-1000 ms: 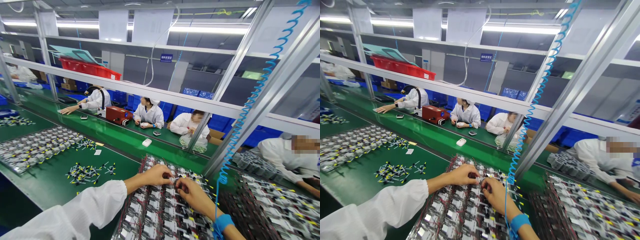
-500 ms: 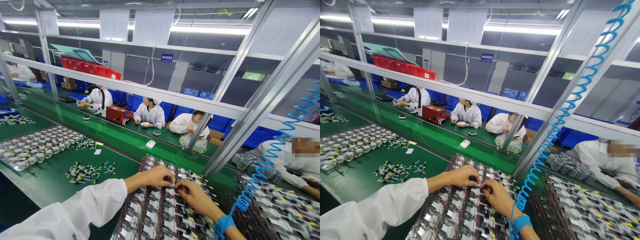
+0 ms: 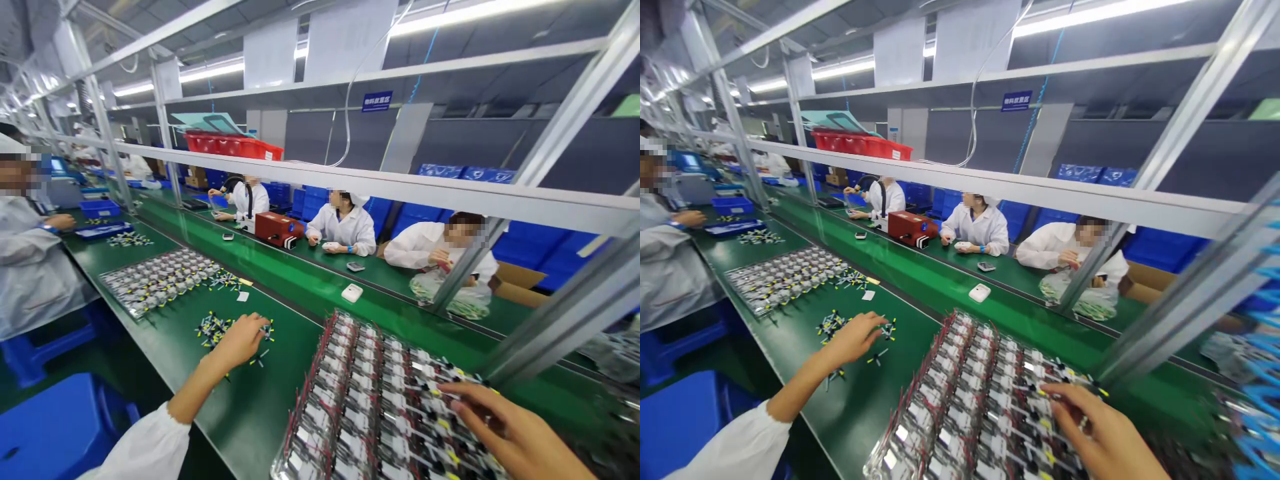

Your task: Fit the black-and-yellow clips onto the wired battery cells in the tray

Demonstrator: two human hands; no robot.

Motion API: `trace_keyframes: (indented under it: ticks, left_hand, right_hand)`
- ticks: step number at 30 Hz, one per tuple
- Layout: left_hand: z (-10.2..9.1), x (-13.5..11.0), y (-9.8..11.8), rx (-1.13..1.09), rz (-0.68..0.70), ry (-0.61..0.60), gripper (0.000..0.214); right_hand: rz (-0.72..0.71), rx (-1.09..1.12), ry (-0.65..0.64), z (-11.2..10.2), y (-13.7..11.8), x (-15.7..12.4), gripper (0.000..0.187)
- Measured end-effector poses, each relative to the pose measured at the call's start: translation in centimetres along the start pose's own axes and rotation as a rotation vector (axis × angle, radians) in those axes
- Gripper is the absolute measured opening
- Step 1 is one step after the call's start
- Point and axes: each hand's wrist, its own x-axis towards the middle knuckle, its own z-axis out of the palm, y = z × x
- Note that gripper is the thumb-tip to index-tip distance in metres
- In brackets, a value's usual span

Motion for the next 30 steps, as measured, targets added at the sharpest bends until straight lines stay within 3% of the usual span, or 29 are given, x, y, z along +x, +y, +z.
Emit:
trace_keyframes:
  ticks: [3, 8, 12, 15, 17, 19, 23, 27, 30]
  left_hand:
    - [3.1, -3.5, -2.9, 0.018, -0.098, -0.046, 0.027]
    - [6.2, -5.2, -2.0, -0.015, -0.121, -0.034, 0.02]
    - [5.8, -4.7, -1.0, -0.089, -0.133, 0.071, 0.022]
    - [3.6, -3.7, 0.5, -0.281, -0.138, 0.205, 0.022]
    - [1.2, -2.7, 2.8, -0.456, -0.105, 0.21, 0.021]
    - [-1.4, -1.5, 6.3, -0.586, -0.003, 0.142, 0.019]
    - [-4.8, 1.3, 14.6, -0.561, 0.268, 0.098, 0.013]
    - [-4.6, 3.7, 21.2, -0.485, 0.394, 0.101, 0.013]
    - [-3.3, 5.4, 23.2, -0.504, 0.469, 0.069, 0.017]
  right_hand:
    - [0.0, 0.02, -0.014, -0.7, -0.1, 0.3, 0.048]
    - [0.004, -0.011, 0.02, -1.0, -1.9, 1.0, 0.051]
    - [-0.076, -0.033, 0.02, -1.2, -3.9, 1.1, 0.046]
    - [-0.12, -0.053, 0.022, -1.0, -6.1, 0.8, 0.042]
    - [-0.156, -0.034, 0.001, -0.6, -7.9, 0.6, 0.04]
    - [-0.169, 0.02, -0.05, 0.1, -9.9, 0.4, 0.038]
    - [-0.058, 0.247, -0.094, 1.8, -12.4, 1.3, 0.046]
    - [0.107, 0.622, 0.149, 2.5, -11.3, 3.4, 0.057]
    - [0.169, 0.659, 0.254, 1.7, -8.9, 4.2, 0.058]
